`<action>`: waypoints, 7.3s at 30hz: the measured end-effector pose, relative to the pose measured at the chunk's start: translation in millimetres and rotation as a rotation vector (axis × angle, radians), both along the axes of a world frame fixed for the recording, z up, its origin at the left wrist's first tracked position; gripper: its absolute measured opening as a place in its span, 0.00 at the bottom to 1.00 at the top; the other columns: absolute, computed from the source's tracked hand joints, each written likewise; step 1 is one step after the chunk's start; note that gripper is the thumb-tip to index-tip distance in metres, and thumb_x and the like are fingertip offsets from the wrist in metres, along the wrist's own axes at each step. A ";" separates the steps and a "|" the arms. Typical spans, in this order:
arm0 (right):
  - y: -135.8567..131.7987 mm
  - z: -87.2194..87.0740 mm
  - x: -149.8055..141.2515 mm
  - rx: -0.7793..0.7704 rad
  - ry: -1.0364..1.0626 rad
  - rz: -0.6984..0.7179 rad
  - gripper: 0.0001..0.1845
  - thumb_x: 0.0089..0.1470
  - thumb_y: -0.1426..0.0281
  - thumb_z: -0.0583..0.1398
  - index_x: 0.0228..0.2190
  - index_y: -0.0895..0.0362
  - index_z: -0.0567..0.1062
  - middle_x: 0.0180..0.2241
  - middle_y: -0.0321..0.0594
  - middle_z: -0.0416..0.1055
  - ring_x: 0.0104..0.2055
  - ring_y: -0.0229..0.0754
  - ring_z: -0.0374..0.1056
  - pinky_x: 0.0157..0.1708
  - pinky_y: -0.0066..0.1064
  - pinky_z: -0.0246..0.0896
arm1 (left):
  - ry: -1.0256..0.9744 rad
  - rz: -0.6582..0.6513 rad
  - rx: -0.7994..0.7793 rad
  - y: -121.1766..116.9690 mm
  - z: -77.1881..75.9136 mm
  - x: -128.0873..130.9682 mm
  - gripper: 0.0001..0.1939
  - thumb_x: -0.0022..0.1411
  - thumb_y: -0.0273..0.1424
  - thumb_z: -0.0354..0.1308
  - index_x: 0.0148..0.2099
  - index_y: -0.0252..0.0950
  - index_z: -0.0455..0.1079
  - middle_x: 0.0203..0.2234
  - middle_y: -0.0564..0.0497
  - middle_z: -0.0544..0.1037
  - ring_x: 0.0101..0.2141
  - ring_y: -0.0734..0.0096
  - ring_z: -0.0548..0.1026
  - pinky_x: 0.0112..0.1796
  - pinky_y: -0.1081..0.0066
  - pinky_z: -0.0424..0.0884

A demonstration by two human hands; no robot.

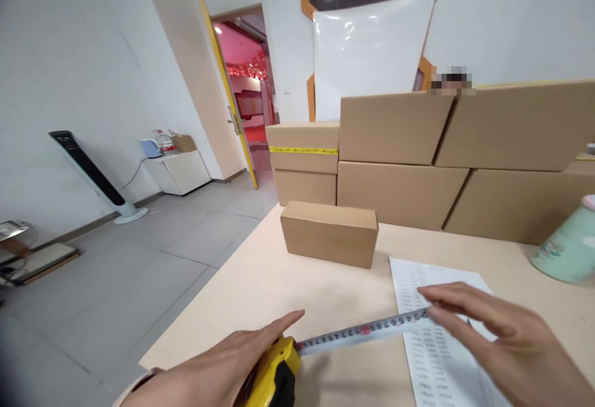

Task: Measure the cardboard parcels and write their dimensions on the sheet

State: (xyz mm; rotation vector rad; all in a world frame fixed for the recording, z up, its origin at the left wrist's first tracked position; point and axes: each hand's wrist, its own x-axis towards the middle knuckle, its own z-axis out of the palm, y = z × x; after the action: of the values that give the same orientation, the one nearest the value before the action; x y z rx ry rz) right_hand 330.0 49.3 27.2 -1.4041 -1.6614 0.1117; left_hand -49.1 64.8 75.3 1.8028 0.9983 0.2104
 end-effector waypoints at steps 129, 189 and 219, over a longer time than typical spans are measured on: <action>-18.7 -87.7 -0.2 -0.356 0.428 -0.425 0.16 0.46 0.69 0.58 0.17 0.53 0.55 0.18 0.28 0.50 0.22 0.34 0.47 0.22 0.29 0.44 | 0.151 -0.616 1.045 -9.3 -130.9 215.5 0.41 0.55 0.57 0.53 0.59 0.32 0.61 0.58 0.27 0.64 0.34 0.53 0.77 0.31 0.62 0.72; -19.1 -89.3 2.6 -0.313 0.413 -0.447 0.15 0.45 0.69 0.58 0.16 0.53 0.55 0.17 0.28 0.50 0.22 0.34 0.47 0.21 0.28 0.45 | 0.130 -0.586 1.087 -9.9 -133.6 214.1 0.41 0.54 0.58 0.53 0.59 0.32 0.60 0.58 0.27 0.64 0.35 0.54 0.77 0.32 0.62 0.72; -18.9 -92.6 6.2 -0.312 0.408 -0.464 0.16 0.46 0.69 0.58 0.17 0.52 0.55 0.18 0.28 0.49 0.22 0.35 0.47 0.21 0.28 0.45 | 0.164 -0.622 1.054 -10.6 -132.7 215.8 0.42 0.54 0.58 0.53 0.60 0.32 0.59 0.59 0.24 0.60 0.33 0.53 0.78 0.31 0.62 0.72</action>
State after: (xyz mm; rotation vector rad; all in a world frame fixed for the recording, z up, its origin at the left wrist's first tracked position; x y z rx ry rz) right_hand 336.2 30.3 -65.3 -1.8254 -0.9853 0.3751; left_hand 166.7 54.2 -57.4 3.0346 0.3549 0.2147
